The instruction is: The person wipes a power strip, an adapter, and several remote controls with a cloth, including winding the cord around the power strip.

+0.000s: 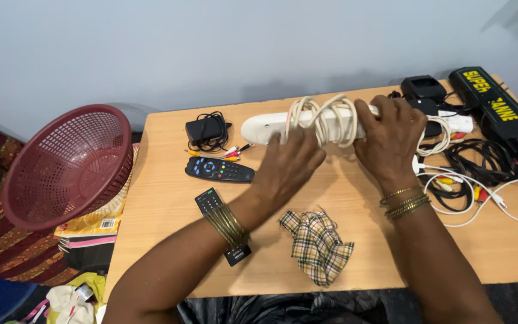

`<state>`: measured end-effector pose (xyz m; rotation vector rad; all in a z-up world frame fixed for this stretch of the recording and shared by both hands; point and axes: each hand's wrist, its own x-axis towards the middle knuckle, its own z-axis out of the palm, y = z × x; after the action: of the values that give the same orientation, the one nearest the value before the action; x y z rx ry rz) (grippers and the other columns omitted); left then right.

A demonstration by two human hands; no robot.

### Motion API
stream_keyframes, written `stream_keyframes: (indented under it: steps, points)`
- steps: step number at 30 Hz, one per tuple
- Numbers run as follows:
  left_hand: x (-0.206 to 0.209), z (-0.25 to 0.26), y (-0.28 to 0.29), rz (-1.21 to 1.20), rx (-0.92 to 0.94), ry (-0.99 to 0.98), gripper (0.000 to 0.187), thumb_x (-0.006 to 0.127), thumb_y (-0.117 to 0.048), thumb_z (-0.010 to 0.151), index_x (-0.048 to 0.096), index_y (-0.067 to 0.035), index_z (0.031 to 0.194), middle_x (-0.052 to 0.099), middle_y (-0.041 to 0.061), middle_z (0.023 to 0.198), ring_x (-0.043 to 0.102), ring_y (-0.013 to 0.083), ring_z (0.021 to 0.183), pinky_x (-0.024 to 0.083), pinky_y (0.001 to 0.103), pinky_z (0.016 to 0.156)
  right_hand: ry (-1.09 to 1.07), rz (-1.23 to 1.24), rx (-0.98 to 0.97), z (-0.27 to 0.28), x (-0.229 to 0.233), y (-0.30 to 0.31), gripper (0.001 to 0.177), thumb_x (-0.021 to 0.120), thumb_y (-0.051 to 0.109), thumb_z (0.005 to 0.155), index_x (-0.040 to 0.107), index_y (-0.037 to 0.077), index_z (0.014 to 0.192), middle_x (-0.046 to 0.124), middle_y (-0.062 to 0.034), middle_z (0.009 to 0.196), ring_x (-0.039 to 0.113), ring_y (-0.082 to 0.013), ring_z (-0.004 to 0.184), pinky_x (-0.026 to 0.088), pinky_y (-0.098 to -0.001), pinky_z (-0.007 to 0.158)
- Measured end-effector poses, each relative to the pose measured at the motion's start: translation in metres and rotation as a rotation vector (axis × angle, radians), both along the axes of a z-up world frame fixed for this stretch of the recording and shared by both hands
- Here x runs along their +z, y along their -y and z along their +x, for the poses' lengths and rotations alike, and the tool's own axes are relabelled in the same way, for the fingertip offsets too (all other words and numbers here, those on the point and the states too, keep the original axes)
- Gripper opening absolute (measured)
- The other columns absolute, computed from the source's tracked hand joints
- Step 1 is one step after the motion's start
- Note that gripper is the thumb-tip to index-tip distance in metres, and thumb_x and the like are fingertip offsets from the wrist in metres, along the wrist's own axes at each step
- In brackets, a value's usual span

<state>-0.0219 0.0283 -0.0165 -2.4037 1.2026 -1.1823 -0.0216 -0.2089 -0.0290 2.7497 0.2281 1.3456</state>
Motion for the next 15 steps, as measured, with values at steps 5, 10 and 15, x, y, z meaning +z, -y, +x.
stream_keyframes:
  steps: [5,10,15]
  points:
    - [0.006,0.032,-0.016,-0.273,0.011,-0.136,0.100,0.074,-0.068,0.061,0.043,-0.026,0.146,0.056,0.020,0.130,0.054,0.0447,0.120,0.039,0.069,0.095,-0.145,0.005,0.065,0.004,-0.001,0.002,0.065,0.084,0.015,0.071,0.067,0.022,0.133,0.060,-0.0036,0.126,0.051,-0.0293,0.127,0.035,-0.0486,0.104]
    - [0.003,0.044,-0.020,-0.189,0.211,-0.926,0.106,0.087,-0.054,0.067,0.036,-0.029,0.156,0.058,0.019,0.126,0.056,0.0410,0.119,0.041,0.063,0.100,-0.401,0.049,0.087,0.006,-0.003,-0.003,0.074,0.089,0.028,0.068,0.062,0.020,0.136,0.060,-0.0075,0.126,0.050,-0.0330,0.128,0.029,-0.0570,0.111]
    - [-0.004,0.064,-0.009,-0.212,0.261,-1.020,0.104,0.089,-0.058,0.063,0.043,-0.030,0.152,0.060,0.016,0.128,0.055,0.0398,0.122,0.043,0.060,0.098,-0.555,0.082,0.013,0.011,-0.015,-0.002,0.086,0.087,0.032,0.067,0.056,0.025,0.147,0.055,-0.0080,0.140,0.041,-0.0353,0.138,0.019,-0.0615,0.118]
